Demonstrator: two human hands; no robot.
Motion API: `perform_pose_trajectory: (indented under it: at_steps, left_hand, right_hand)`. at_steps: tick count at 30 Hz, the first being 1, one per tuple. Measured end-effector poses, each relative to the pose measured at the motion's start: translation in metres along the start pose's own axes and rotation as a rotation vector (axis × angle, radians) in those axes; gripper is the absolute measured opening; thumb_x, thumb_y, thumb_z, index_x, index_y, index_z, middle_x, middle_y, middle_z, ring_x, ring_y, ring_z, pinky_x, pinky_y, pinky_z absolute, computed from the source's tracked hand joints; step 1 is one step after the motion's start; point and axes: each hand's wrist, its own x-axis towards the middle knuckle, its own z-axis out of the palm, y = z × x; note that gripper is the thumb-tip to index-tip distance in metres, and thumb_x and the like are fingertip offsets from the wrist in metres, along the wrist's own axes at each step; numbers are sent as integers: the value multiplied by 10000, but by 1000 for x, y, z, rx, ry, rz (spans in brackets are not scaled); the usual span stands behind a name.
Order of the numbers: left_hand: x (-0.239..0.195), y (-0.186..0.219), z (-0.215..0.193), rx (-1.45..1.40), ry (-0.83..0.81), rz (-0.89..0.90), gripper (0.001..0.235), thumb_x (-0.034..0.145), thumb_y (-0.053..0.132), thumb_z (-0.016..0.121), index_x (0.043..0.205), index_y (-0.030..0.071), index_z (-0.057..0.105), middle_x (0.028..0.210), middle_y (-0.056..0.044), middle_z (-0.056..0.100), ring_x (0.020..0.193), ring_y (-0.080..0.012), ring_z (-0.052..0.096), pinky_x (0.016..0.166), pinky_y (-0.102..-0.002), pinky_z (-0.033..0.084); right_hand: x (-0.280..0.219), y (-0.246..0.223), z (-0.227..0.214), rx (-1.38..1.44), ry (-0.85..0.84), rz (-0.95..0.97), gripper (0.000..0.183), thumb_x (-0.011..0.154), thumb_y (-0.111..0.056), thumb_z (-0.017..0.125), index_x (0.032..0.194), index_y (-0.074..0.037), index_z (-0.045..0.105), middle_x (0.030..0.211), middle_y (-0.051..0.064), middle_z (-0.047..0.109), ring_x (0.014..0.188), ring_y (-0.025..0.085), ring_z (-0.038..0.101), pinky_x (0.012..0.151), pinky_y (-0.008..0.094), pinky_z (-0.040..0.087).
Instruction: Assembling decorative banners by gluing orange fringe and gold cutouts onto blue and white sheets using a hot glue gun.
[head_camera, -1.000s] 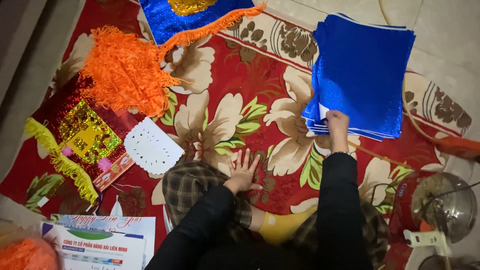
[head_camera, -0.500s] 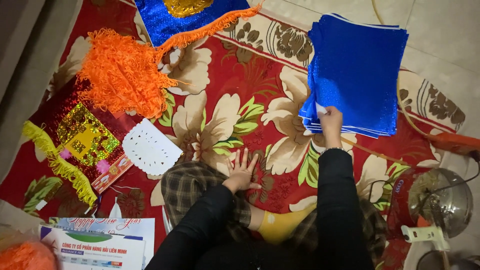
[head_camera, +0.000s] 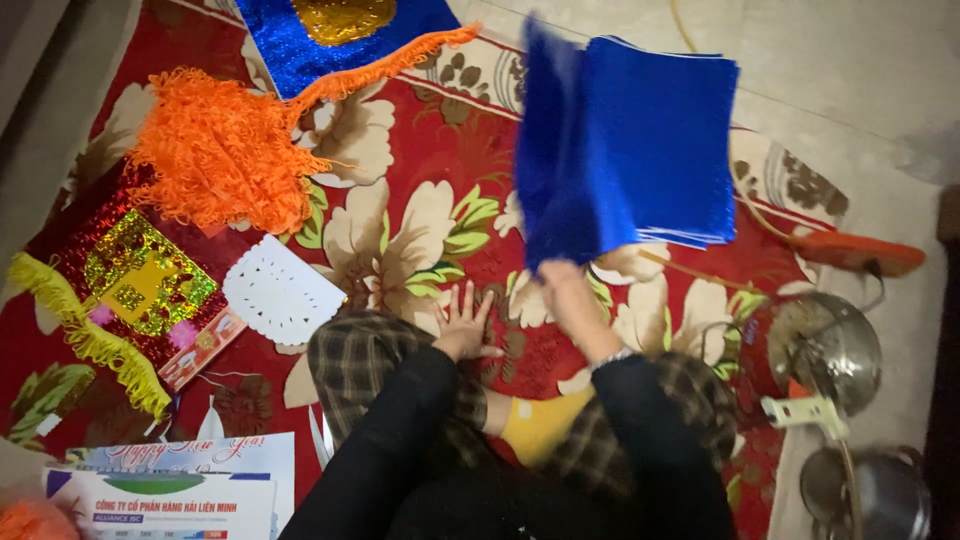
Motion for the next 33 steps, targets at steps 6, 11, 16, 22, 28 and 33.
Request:
perform_pose_trajectory:
  at_steps: [6, 11, 16, 22, 28, 33]
  left_hand:
    - [-8, 10, 9, 61, 128, -20, 1220, 736, 738, 685, 1588, 290, -63, 1637, -154, -208, 1475, -416, -234, 1082, -769, -97]
    - [14, 32, 100, 309, 908, 186, 344, 845, 204, 636, 1134, 19, 662, 1025, -282, 602, 854, -378, 612, 543, -470, 507]
    - [-15, 18, 125, 273, 457, 179, 410, 857, 467, 520, 1003, 119, 681, 938, -130, 672, 936, -320, 626, 733, -483, 480]
    - [-74, 12, 104, 259, 448, 117, 474, 936, 446, 387, 908, 127, 737, 770, -134, 739, 797, -321, 729, 681, -477, 523]
    - [-120, 0, 49, 115, 241, 123, 518, 932, 426, 452, 915, 11, 761, 882, -228, 735, 921, -411, 711, 774, -524, 546]
    - [-121, -39, -36, -201, 264, 30, 430, 915, 389, 545, 867, 16, 755, 814, -233, 729, 867, -453, 707, 716, -525, 552]
  right_hand:
    - [-96, 15, 2, 52, -131, 6, 205, 716, 44, 577, 877, -77, 616, 1332, 220, 550, 1189, 436, 557, 1012, 478, 457]
    - [-108, 80, 18, 65, -105, 463, 217, 754, -28, 612, 746, -232, 687, 989, 29, 628, 1033, 310, 668, 921, 416, 526]
    - [-114, 66, 11, 99, -131, 598, 300, 776, -19, 534, 815, -253, 718, 929, 37, 737, 1040, 291, 682, 939, 419, 523]
    - [-126, 98, 16, 77, -76, 715, 319, 848, -124, 519, 826, -364, 728, 987, -33, 722, 1058, 246, 668, 947, 402, 519]
    - [-122, 134, 43, 196, -110, 882, 305, 936, -275, 524, 1210, -241, 653, 1159, 108, 694, 1153, 322, 622, 983, 472, 487]
    - [-122, 100, 18, 165, -309, 979, 643, 902, -354, 569, 1485, -117, 441, 1290, 243, 624, 1231, 395, 569, 1048, 547, 436]
